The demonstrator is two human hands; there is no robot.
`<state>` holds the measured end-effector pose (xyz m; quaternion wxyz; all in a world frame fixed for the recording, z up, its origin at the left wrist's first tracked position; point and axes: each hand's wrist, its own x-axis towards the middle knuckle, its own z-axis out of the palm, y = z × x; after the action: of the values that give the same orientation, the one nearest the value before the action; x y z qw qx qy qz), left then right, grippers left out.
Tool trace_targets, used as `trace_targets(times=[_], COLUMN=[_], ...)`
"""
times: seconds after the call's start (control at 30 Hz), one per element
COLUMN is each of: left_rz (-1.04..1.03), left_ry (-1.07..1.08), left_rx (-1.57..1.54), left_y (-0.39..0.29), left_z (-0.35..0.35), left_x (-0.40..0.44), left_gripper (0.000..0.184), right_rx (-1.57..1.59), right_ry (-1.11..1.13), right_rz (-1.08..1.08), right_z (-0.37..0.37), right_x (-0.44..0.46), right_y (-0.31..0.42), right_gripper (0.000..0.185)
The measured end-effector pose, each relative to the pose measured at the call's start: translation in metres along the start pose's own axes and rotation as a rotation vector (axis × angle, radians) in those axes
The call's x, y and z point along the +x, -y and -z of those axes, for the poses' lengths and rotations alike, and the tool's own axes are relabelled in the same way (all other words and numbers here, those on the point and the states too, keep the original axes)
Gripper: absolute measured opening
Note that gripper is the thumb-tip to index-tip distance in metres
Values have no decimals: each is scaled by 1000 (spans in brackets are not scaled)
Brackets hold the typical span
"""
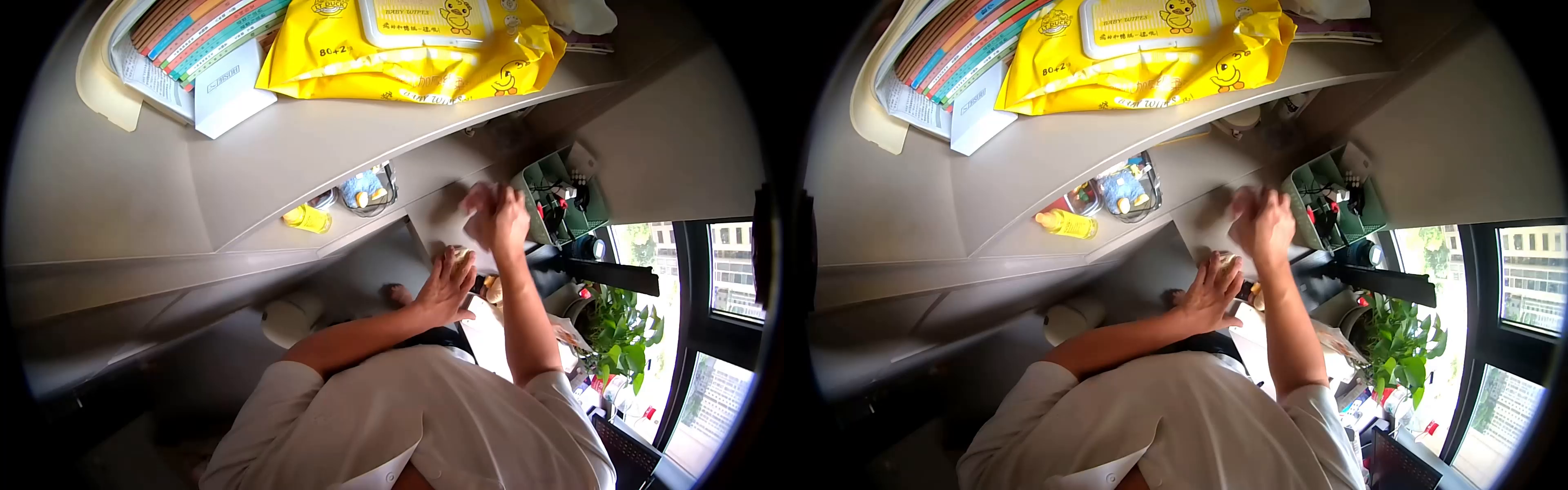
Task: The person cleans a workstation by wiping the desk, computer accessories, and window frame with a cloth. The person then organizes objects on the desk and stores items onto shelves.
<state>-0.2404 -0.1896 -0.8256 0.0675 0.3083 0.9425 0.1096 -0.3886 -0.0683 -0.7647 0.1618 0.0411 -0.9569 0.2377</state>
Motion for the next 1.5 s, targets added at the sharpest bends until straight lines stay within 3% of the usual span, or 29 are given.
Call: trace_targets(times=[0.1,0.23,0.33,0.43,0.53,0.63,0.77,0.83,0.9,1.03,1.07,1.1,1.13,1.17,1.23,1.3,1.37,1.4,1.5], left_rz=[-72,-132,-120,-136,-226,-323,-358,-364,-254,63,137,130,184,208,311,348,369,350,271], left_ry=[-83,-207,-69,15,-19,-107,-266,-273,-366,-667,-696,-709,-648,-627,-396,-325,-205,-183,-262], left_rx=[-107,-66,-13,-108,-75,11,33,-72,-100,-219,-204,-105,-120,-128,-62,-114,-125,-118,-252], left_y=[10,21,23,29,45,56,67,75,80,91,99,107,120,137,161,189,200,203,200], left_z=[-4,-20,0,-3,8,7,-10,-5,20,79,90,106,109,102,97,72,63,60,61], left_x=[-5,-2,-2,6,0,-6,-12,-19,-29,-16,5,32,60,86,123,156,170,172,164], left_gripper=[103,92,82,75,68,55,36,32,31,34,35,34,32,33,38,44,56,69,79], right_rx=[-100,-360,-302,-130,-94,-280,-361,-304,-275,-36,69,62,64,52,-22,143,156,139,-61], right_ry=[-103,-29,-38,221,30,-150,62,106,117,144,185,141,83,240,238,355,165,90,-62], right_rz=[-84,-33,-83,297,-112,-171,-182,-48,200,400,226,259,460,326,531,144,-148,-165,-246], right_z=[-47,-105,-102,-74,-59,-90,-114,-93,-62,-77,-78,-94,-81,-107,-69,-69,-41,-27,-46], right_x=[19,36,13,-24,-7,17,26,17,7,-30,-46,-67,-76,-100,-109,-109,-82,-65,-30], right_y=[-28,-45,-27,-15,-19,-34,-45,-45,-42,-55,-40,-39,-18,-15,13,13,12,7,-20], right_gripper=[31,28,32,34,37,40,45,46,43,30,28,32,32,34,33,35,48,54,55])
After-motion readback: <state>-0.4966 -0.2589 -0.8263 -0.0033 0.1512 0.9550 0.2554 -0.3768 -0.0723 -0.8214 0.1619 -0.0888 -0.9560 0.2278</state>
